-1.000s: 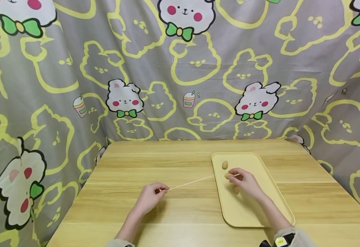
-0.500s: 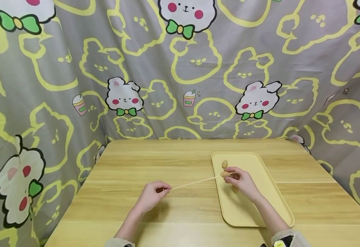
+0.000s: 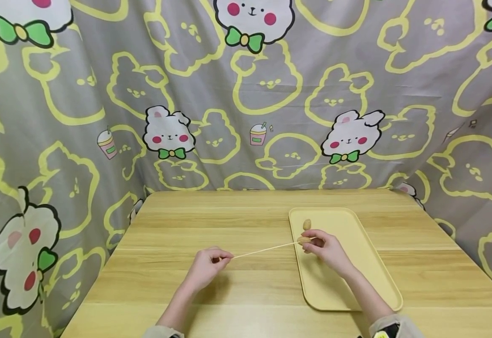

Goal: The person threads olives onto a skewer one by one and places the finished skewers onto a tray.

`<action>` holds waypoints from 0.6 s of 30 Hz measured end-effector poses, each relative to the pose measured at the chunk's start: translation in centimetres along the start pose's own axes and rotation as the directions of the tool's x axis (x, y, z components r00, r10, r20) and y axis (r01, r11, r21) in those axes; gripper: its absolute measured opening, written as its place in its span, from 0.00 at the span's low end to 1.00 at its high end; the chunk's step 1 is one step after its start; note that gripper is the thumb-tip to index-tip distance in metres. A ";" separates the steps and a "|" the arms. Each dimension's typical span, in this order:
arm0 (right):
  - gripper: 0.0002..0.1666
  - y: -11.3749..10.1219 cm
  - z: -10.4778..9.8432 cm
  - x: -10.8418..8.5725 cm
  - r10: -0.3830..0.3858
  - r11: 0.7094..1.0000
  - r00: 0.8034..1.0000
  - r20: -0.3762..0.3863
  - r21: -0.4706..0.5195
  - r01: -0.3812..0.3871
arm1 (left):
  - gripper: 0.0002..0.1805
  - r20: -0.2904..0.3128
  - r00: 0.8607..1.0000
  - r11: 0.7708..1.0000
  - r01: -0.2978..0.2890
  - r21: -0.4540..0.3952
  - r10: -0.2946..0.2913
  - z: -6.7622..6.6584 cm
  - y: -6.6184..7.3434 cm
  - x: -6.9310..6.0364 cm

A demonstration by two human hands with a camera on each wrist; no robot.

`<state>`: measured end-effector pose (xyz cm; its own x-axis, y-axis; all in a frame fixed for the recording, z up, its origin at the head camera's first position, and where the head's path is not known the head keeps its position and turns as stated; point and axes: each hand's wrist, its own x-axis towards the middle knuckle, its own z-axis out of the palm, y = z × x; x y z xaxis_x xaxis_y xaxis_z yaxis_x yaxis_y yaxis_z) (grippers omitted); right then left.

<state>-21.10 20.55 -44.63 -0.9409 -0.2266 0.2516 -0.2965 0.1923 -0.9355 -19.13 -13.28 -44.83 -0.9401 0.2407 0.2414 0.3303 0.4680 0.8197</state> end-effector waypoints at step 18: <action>0.15 0.1 0.6 -0.1 -0.086 0.995 0.996 -0.037 -0.061 0.083 | 0.05 0.009 1.000 1.000 0.004 0.019 -0.004 0.1 0.8 0.0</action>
<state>-20.97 20.00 -44.88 -0.9174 -0.2072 0.3398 -0.3834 0.2307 -0.8943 -18.81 -12.80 -44.22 -0.9405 0.2469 0.2333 0.3284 0.4853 0.8104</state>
